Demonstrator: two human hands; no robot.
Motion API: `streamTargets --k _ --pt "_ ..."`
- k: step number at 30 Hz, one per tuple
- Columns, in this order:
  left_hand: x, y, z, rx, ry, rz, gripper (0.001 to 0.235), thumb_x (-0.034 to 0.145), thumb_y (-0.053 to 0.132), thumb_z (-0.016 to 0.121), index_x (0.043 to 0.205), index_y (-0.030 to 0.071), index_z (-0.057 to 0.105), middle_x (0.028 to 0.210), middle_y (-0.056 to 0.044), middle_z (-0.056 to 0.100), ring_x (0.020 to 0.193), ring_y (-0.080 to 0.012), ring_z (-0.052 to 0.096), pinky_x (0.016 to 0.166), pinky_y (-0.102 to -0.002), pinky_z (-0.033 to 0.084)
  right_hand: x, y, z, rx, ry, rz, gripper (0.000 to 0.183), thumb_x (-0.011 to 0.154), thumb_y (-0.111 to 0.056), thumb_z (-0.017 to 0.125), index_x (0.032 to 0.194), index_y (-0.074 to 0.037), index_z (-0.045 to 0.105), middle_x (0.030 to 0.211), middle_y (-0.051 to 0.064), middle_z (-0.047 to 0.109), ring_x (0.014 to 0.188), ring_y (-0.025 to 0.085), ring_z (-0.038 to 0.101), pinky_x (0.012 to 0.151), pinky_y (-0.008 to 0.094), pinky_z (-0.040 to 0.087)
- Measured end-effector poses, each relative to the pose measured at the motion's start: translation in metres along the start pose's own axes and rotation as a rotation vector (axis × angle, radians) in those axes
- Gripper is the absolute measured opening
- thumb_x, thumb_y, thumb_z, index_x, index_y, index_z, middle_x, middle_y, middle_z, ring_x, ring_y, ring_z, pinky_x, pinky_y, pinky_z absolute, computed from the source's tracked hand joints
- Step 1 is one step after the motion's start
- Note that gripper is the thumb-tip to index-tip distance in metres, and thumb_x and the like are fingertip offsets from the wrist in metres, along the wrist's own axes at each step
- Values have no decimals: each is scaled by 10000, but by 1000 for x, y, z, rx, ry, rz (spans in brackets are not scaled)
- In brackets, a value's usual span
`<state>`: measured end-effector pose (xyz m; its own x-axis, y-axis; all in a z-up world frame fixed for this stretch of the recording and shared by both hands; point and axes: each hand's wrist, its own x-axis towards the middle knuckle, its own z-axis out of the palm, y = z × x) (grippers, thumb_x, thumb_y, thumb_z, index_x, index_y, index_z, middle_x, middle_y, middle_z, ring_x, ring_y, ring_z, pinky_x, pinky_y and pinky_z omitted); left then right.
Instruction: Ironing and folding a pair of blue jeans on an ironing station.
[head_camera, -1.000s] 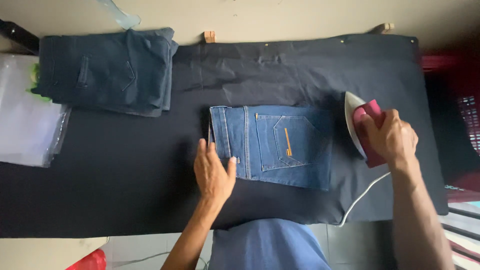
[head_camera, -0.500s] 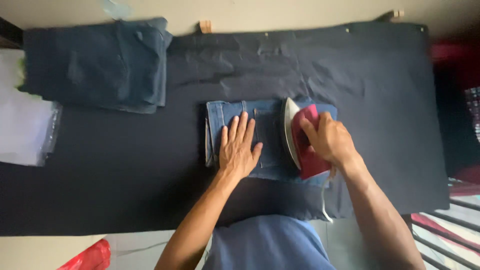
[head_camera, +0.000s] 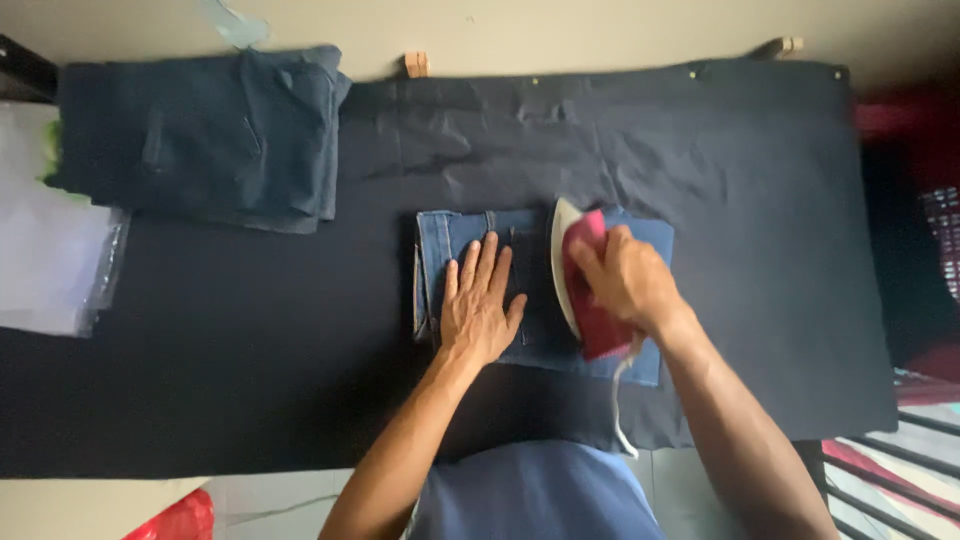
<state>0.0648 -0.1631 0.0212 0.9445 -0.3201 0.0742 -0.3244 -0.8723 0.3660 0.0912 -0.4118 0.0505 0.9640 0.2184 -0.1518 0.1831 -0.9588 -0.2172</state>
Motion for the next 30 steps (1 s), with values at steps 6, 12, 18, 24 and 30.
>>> streamTargets --k 6,12,18,24,30 --pt "4 -6 -2 -69 -7 -7 721 920 379 644 1516 38 425 1661 -175 263 1528 -358 249 1205 -569 221 -31 -43 -45 141 -158 152 515 923 -488 616 1091 -2 594 944 345 699 909 472 702 775 527 552" --pt "-9 -21 -6 -20 84 -54 673 948 337 638 1526 52 444 1667 -174 290 1535 -374 257 1212 -588 234 -8 -66 -51 369 -149 301 597 942 -530 584 1040 59 576 936 349 688 961 508 675 825 561 520" --pt "-15 -22 -9 -9 101 -126 694 925 355 646 1530 87 441 1656 -146 295 1524 -379 256 1194 -614 221 -3 -62 -20 361 -104 202 586 977 -510 558 1111 61 573 953 351 675 962 523 655 829 563 507" --pt "-8 -32 -7 -43 87 -116 698 940 363 628 1534 60 424 1656 -156 288 1519 -375 248 1186 -609 202 19 -52 -20 198 -164 -7 472 928 -481 591 1199 -99 649 1057 303 685 937 458 696 819 521 535" --pt "-38 -67 -2 -469 505 -154 529 1075 284 526 1521 16 429 1625 -211 406 1530 -382 372 1251 -568 293 45 -94 -42 495 -57 173 592 940 -538 611 1047 44 586 949 321 704 932 477 693 811 527 529"
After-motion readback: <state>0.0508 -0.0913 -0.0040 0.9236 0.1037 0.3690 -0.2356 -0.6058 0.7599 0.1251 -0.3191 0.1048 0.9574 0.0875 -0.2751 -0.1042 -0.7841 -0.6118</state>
